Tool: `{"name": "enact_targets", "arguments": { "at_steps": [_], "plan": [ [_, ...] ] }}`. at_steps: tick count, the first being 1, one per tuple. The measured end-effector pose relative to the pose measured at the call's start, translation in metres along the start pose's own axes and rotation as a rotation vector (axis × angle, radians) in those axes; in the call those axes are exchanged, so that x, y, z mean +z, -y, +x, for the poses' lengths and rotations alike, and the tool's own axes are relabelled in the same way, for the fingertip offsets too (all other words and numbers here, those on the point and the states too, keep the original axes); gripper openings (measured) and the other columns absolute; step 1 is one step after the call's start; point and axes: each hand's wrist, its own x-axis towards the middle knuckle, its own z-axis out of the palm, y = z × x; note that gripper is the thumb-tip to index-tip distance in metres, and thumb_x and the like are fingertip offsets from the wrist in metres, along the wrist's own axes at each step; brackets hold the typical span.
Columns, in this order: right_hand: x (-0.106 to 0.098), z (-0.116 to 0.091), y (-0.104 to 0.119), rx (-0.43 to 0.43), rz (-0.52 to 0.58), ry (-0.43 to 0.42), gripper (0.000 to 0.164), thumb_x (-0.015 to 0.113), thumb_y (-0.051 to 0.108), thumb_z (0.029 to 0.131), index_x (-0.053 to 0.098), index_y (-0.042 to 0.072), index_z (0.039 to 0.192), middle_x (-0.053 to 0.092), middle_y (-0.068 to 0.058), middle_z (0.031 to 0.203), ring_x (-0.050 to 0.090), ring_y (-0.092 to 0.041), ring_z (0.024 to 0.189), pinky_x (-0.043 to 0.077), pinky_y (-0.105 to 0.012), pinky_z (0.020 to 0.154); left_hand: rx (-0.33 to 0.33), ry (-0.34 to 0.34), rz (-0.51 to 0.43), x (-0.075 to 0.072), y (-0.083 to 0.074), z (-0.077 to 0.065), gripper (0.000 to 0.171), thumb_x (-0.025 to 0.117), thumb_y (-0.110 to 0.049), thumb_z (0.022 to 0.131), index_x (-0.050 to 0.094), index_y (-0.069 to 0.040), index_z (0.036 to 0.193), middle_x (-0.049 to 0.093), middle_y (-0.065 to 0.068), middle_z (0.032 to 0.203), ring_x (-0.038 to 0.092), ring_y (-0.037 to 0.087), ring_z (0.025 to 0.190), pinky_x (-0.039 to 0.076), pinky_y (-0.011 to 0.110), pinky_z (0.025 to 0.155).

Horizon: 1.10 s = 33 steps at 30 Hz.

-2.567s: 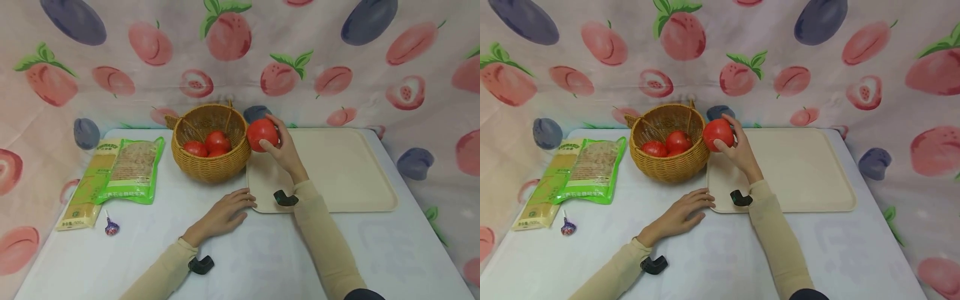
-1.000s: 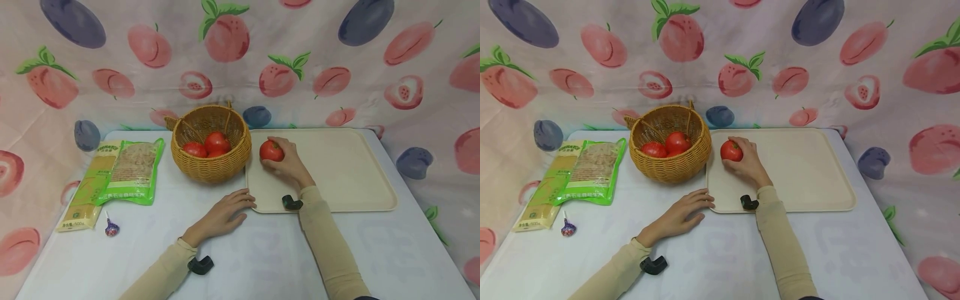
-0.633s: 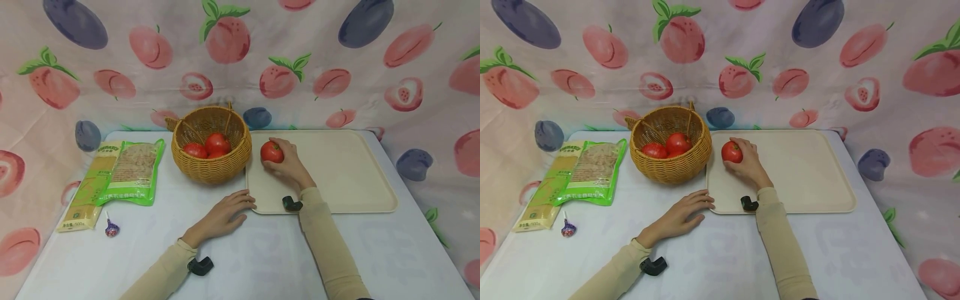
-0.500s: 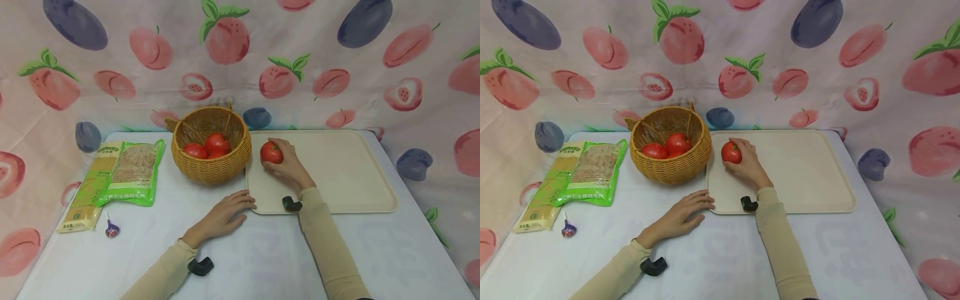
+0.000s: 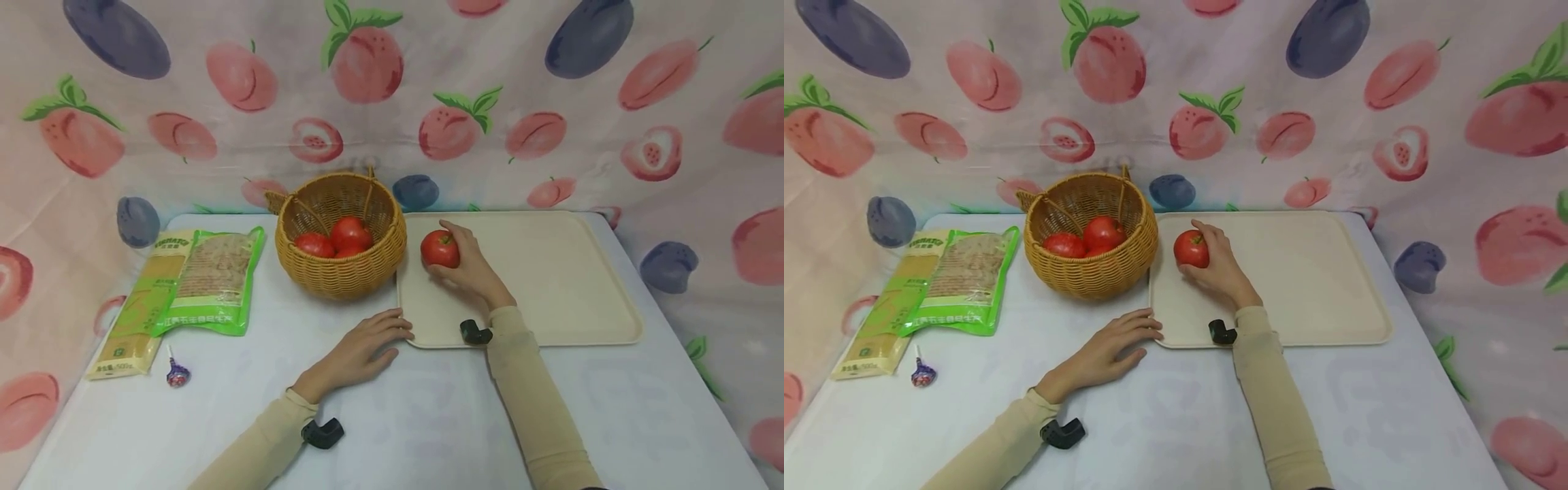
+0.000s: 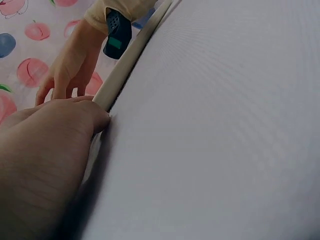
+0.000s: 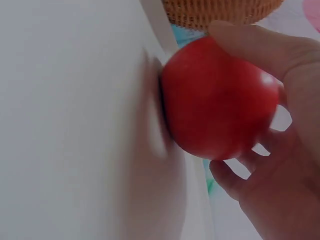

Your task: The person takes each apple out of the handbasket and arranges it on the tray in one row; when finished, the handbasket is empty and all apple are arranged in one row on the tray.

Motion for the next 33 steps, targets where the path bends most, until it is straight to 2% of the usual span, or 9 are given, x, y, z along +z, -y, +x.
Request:
{"name": "enact_targets", "arguments": {
  "at_steps": [4, 7, 12, 17, 21, 23, 29, 33],
  "plan": [
    [-0.007, -0.005, 0.001, -0.009, 0.008, -0.022, 0.084, 0.076, 0.032, 0.079, 0.027, 0.028, 0.146, 0.028, -0.013, 0.148, 0.028, -0.032, 0.135, 0.033, -0.061, 0.104, 0.024, -0.023, 0.008, 0.000, 0.001, 0.000, 0.033, 0.056, -0.019, 0.093, 0.056, -0.023, 0.126, 0.050, -0.007, 0.136, 0.028, 0.017, 0.142, 0.032, 0.042, 0.111],
    [-0.012, -0.006, 0.001, -0.022, 0.017, -0.038, 0.078, 0.073, 0.031, 0.082, 0.030, 0.022, 0.146, 0.029, -0.013, 0.148, 0.025, -0.032, 0.138, 0.028, -0.062, 0.107, 0.036, -0.039, 0.007, 0.000, 0.003, -0.001, 0.033, 0.056, -0.018, 0.093, 0.056, -0.023, 0.126, 0.051, -0.006, 0.136, 0.030, 0.019, 0.141, 0.033, 0.043, 0.110],
    [-0.016, -0.009, 0.000, -0.030, 0.048, -0.068, 0.068, 0.070, 0.027, 0.084, 0.037, 0.014, 0.142, 0.034, -0.011, 0.147, 0.026, -0.029, 0.138, 0.023, -0.060, 0.110, 0.047, -0.030, 0.003, 0.003, 0.003, 0.000, 0.033, 0.054, -0.020, 0.094, 0.055, -0.023, 0.128, 0.050, -0.007, 0.137, 0.029, 0.018, 0.142, 0.033, 0.042, 0.110],
    [-0.016, -0.007, 0.002, -0.050, 0.079, -0.090, 0.059, 0.069, 0.028, 0.086, 0.043, 0.016, 0.138, 0.039, -0.008, 0.144, 0.030, -0.027, 0.137, 0.024, -0.056, 0.112, 0.066, -0.043, 0.028, 0.002, 0.003, 0.000, 0.034, 0.056, -0.019, 0.093, 0.056, -0.022, 0.127, 0.051, -0.006, 0.136, 0.031, 0.020, 0.141, 0.036, 0.042, 0.108],
    [-0.016, -0.006, 0.005, -0.026, 0.122, -0.122, 0.056, 0.068, 0.029, 0.087, 0.044, 0.021, 0.137, 0.040, -0.003, 0.144, 0.032, -0.025, 0.136, 0.026, -0.051, 0.112, 0.063, -0.050, 0.029, 0.000, 0.004, -0.001, 0.035, 0.056, -0.017, 0.093, 0.055, -0.022, 0.127, 0.051, -0.006, 0.137, 0.031, 0.020, 0.141, 0.035, 0.042, 0.108],
    [-0.016, -0.006, 0.007, -0.021, 0.145, -0.124, 0.055, 0.067, 0.026, 0.088, 0.045, 0.019, 0.137, 0.040, -0.004, 0.144, 0.033, -0.027, 0.136, 0.026, -0.051, 0.112, 0.056, -0.042, 0.026, 0.001, 0.004, -0.002, 0.035, 0.055, -0.018, 0.093, 0.055, -0.023, 0.128, 0.050, -0.006, 0.137, 0.030, 0.019, 0.141, 0.035, 0.042, 0.109],
    [-0.022, -0.012, 0.030, -0.066, 0.208, -0.163, 0.048, 0.062, 0.011, 0.090, 0.046, 0.005, 0.135, 0.044, -0.014, 0.140, 0.036, -0.031, 0.133, 0.027, -0.052, 0.112, 0.038, -0.038, 0.011, 0.002, 0.003, -0.004, 0.034, 0.056, -0.018, 0.093, 0.056, -0.023, 0.126, 0.051, -0.006, 0.136, 0.030, 0.019, 0.141, 0.035, 0.042, 0.109],
    [-0.027, -0.016, 0.046, -0.110, 0.198, -0.200, 0.043, 0.059, 0.006, 0.091, 0.047, -0.001, 0.133, 0.047, -0.019, 0.136, 0.039, -0.033, 0.130, 0.030, -0.051, 0.110, 0.030, -0.034, -0.004, 0.001, 0.002, -0.002, 0.033, 0.055, -0.018, 0.093, 0.056, -0.023, 0.126, 0.051, -0.006, 0.137, 0.029, 0.018, 0.142, 0.034, 0.042, 0.110]
  ]
}}
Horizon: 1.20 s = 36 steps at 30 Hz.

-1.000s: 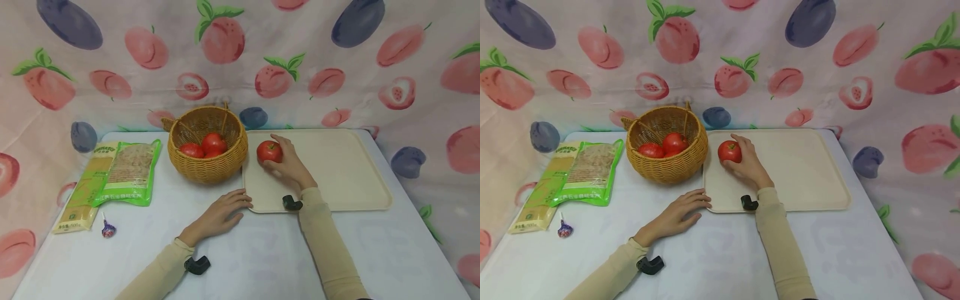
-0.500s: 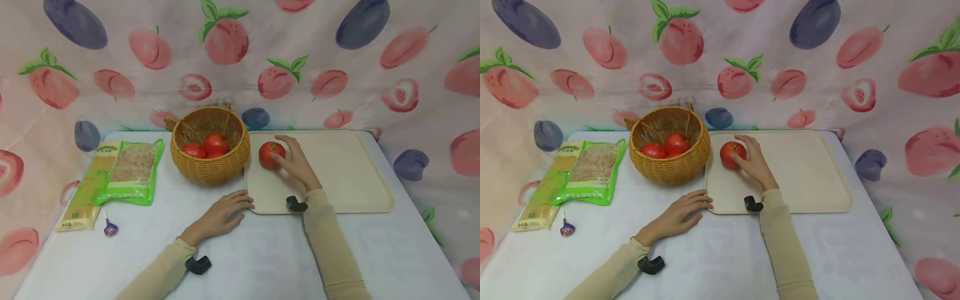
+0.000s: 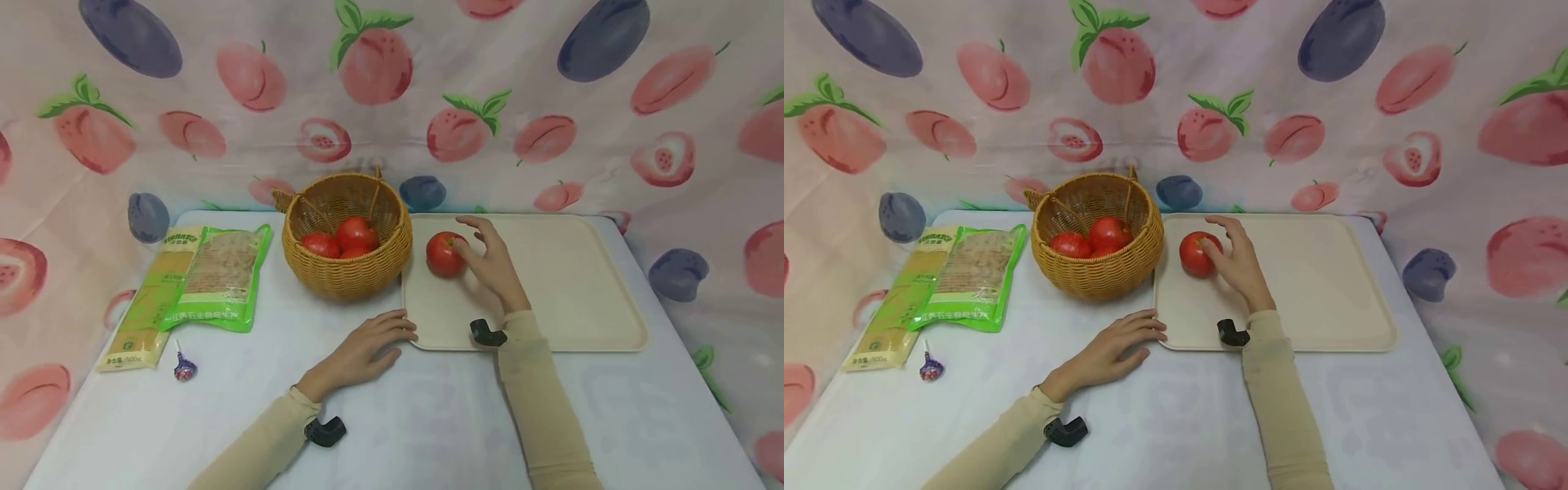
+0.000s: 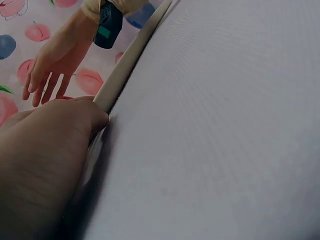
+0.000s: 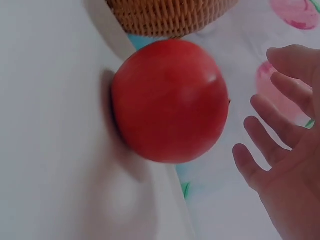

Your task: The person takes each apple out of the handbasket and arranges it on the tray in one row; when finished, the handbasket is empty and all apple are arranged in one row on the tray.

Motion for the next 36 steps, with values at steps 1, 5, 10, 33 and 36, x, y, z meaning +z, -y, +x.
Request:
{"name": "enact_targets", "arguments": {
  "at_steps": [1, 5, 10, 33, 36],
  "plan": [
    [0.000, -0.001, 0.002, -0.014, 0.001, -0.004, 0.043, 0.059, 0.005, 0.091, 0.047, -0.001, 0.132, 0.048, -0.019, 0.135, 0.040, -0.033, 0.130, 0.031, -0.052, 0.110, -0.006, 0.010, -0.005, 0.000, 0.000, 0.000, 0.033, 0.054, -0.019, 0.094, 0.056, -0.023, 0.126, 0.050, -0.006, 0.137, 0.028, 0.017, 0.142, 0.033, 0.042, 0.110],
    [0.000, -0.002, 0.010, -0.057, 0.020, -0.012, 0.041, 0.059, 0.002, 0.090, 0.049, -0.004, 0.129, 0.051, -0.021, 0.132, 0.042, -0.035, 0.128, 0.032, -0.053, 0.109, -0.024, 0.031, -0.010, 0.000, -0.002, 0.001, 0.032, 0.054, -0.019, 0.094, 0.057, -0.024, 0.125, 0.050, -0.008, 0.137, 0.026, 0.015, 0.143, 0.032, 0.040, 0.112],
    [0.004, 0.002, 0.019, -0.098, 0.036, -0.012, 0.038, 0.059, 0.002, 0.090, 0.051, -0.003, 0.127, 0.053, -0.020, 0.129, 0.045, -0.031, 0.126, 0.033, -0.051, 0.109, -0.020, 0.008, 0.001, -0.003, -0.004, 0.000, 0.032, 0.056, -0.017, 0.093, 0.058, -0.022, 0.124, 0.052, -0.006, 0.135, 0.030, 0.018, 0.141, 0.033, 0.043, 0.110],
    [0.030, 0.045, 0.035, -0.392, -0.053, 0.253, 0.032, 0.058, 0.001, 0.091, 0.054, 0.000, 0.122, 0.054, -0.017, 0.125, 0.048, -0.028, 0.120, 0.038, -0.047, 0.104, -0.023, 0.014, -0.017, -0.001, -0.001, 0.001, 0.033, 0.057, -0.018, 0.093, 0.057, -0.022, 0.125, 0.051, -0.006, 0.136, 0.029, 0.017, 0.142, 0.032, 0.044, 0.111],
    [0.033, 0.054, 0.030, -0.410, -0.061, 0.309, 0.031, 0.057, 0.006, 0.093, 0.054, 0.005, 0.123, 0.056, -0.012, 0.123, 0.050, -0.023, 0.119, 0.039, -0.041, 0.104, -0.028, 0.014, -0.019, 0.000, -0.002, 0.002, 0.033, 0.057, -0.018, 0.093, 0.058, -0.022, 0.125, 0.052, -0.006, 0.136, 0.028, 0.016, 0.142, 0.032, 0.043, 0.112]
  ]
}}
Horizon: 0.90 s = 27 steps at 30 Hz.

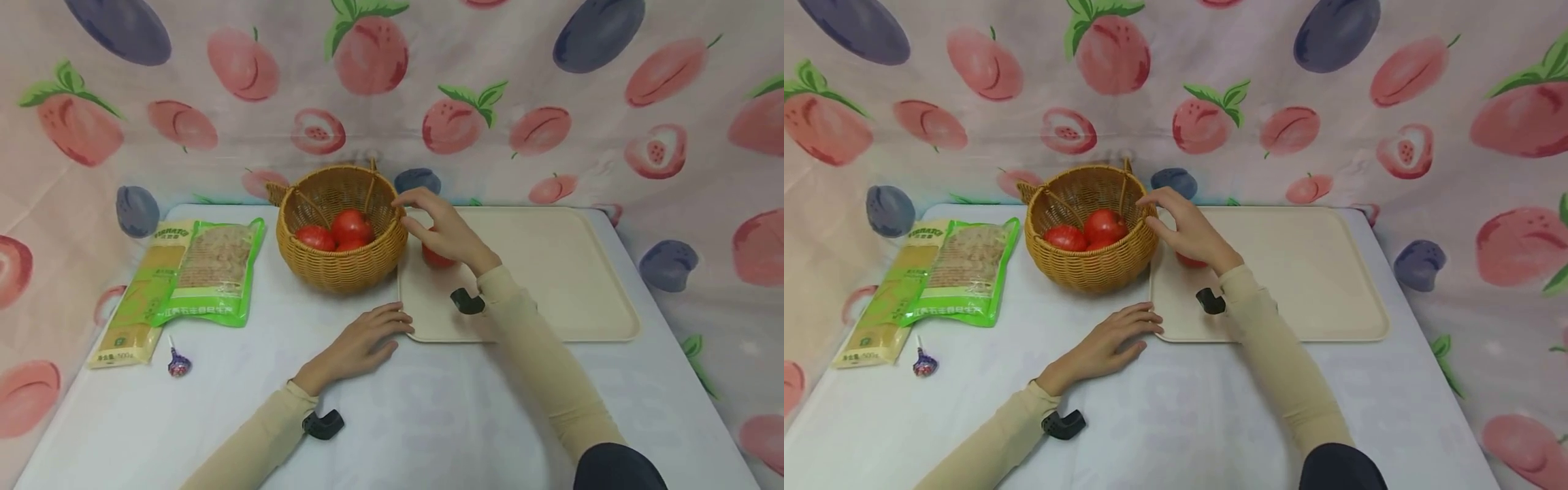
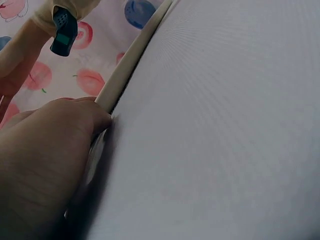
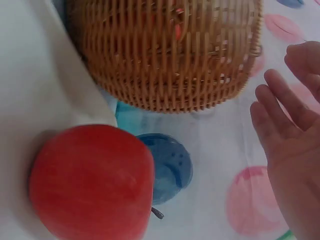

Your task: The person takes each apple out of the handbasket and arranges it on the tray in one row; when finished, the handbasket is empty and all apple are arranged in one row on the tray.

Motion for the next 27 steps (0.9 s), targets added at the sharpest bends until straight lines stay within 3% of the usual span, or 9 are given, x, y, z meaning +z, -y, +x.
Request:
{"name": "enact_targets", "arguments": {
  "at_steps": [8, 14, 21, 27],
  "plan": [
    [0.002, 0.016, -0.004, -0.008, -0.048, 0.117, 0.027, 0.056, 0.017, 0.095, 0.056, 0.014, 0.121, 0.058, -0.007, 0.119, 0.051, -0.012, 0.108, 0.044, -0.035, 0.096, 0.014, 0.007, 0.013, 0.002, 0.000, -0.001, 0.032, 0.056, -0.018, 0.093, 0.057, -0.022, 0.125, 0.051, -0.006, 0.136, 0.029, 0.017, 0.141, 0.034, 0.043, 0.110],
    [0.001, 0.033, -0.003, 0.002, -0.121, 0.192, 0.026, 0.057, 0.014, 0.094, 0.057, 0.010, 0.120, 0.058, -0.005, 0.118, 0.051, -0.014, 0.098, 0.046, -0.035, 0.085, 0.016, 0.004, 0.029, 0.002, -0.001, 0.000, 0.032, 0.056, -0.018, 0.093, 0.057, -0.022, 0.125, 0.052, -0.005, 0.135, 0.030, 0.018, 0.141, 0.034, 0.042, 0.110],
    [0.010, 0.055, -0.001, 0.051, -0.210, 0.366, 0.035, 0.056, 0.025, 0.095, 0.054, 0.010, 0.126, 0.056, -0.003, 0.125, 0.053, -0.019, 0.114, 0.043, -0.036, 0.098, -0.001, 0.013, 0.037, 0.000, 0.000, -0.001, 0.032, 0.054, -0.020, 0.094, 0.057, -0.024, 0.126, 0.051, -0.007, 0.136, 0.027, 0.015, 0.143, 0.032, 0.040, 0.112],
    [0.016, 0.066, -0.003, 0.051, -0.234, 0.423, 0.035, 0.057, 0.024, 0.094, 0.055, 0.009, 0.125, 0.058, -0.002, 0.121, 0.055, -0.016, 0.112, 0.045, -0.035, 0.097, 0.004, 0.008, 0.034, 0.000, 0.001, -0.002, 0.032, 0.054, -0.020, 0.094, 0.056, -0.024, 0.126, 0.050, -0.007, 0.137, 0.027, 0.015, 0.142, 0.033, 0.041, 0.111]
  ]
}}
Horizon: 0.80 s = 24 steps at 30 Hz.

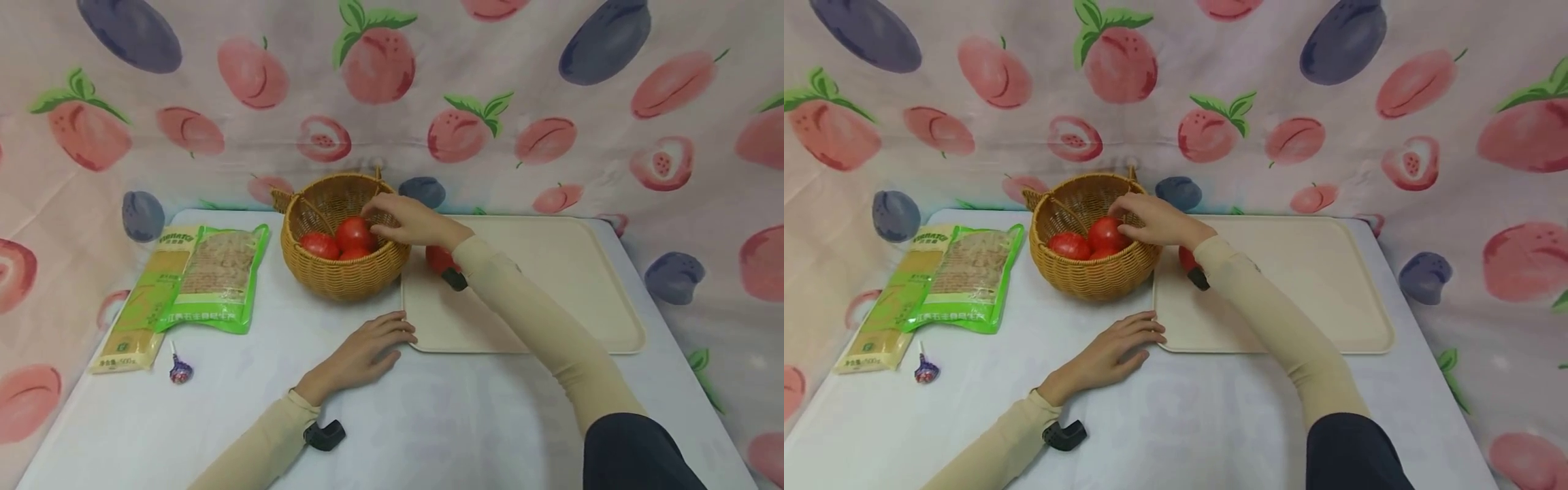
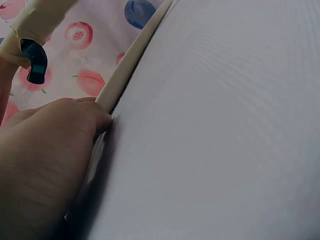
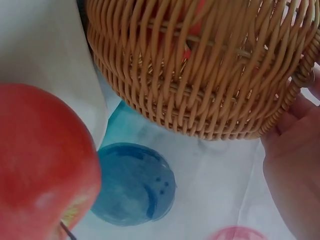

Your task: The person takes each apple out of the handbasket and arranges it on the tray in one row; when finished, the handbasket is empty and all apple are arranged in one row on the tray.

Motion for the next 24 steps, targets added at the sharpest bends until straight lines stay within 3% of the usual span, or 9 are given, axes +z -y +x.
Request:
{"name": "enact_targets", "arguments": {
  "at_steps": [13, 19, 24],
  "plan": [
    [-0.003, 0.016, 0.001, 0.027, 0.010, 0.098, 0.041, 0.061, 0.024, 0.092, 0.051, 0.011, 0.129, 0.054, -0.007, 0.124, 0.051, -0.020, 0.112, 0.042, -0.036, 0.098, -0.005, 0.007, -0.005, -0.001, -0.004, 0.002, 0.032, 0.054, -0.020, 0.094, 0.056, -0.024, 0.126, 0.050, -0.008, 0.136, 0.027, 0.015, 0.143, 0.031, 0.040, 0.112],
    [-0.005, 0.023, 0.005, 0.064, -0.040, 0.158, 0.044, 0.062, 0.027, 0.092, 0.050, 0.013, 0.131, 0.051, -0.006, 0.123, 0.050, -0.020, 0.106, 0.044, -0.037, 0.090, -0.012, 0.004, -0.008, -0.003, -0.006, 0.003, 0.032, 0.055, -0.018, 0.094, 0.058, -0.022, 0.125, 0.051, -0.007, 0.135, 0.028, 0.016, 0.142, 0.031, 0.041, 0.112],
    [-0.007, 0.029, 0.008, 0.112, -0.099, 0.236, 0.048, 0.062, 0.032, 0.091, 0.047, 0.018, 0.134, 0.047, -0.003, 0.130, 0.051, -0.018, 0.113, 0.045, -0.039, 0.096, -0.014, 0.000, 0.000, -0.003, -0.006, 0.003, 0.032, 0.056, -0.018, 0.093, 0.058, -0.022, 0.125, 0.051, -0.007, 0.135, 0.029, 0.017, 0.141, 0.033, 0.042, 0.111]
  ]
}}
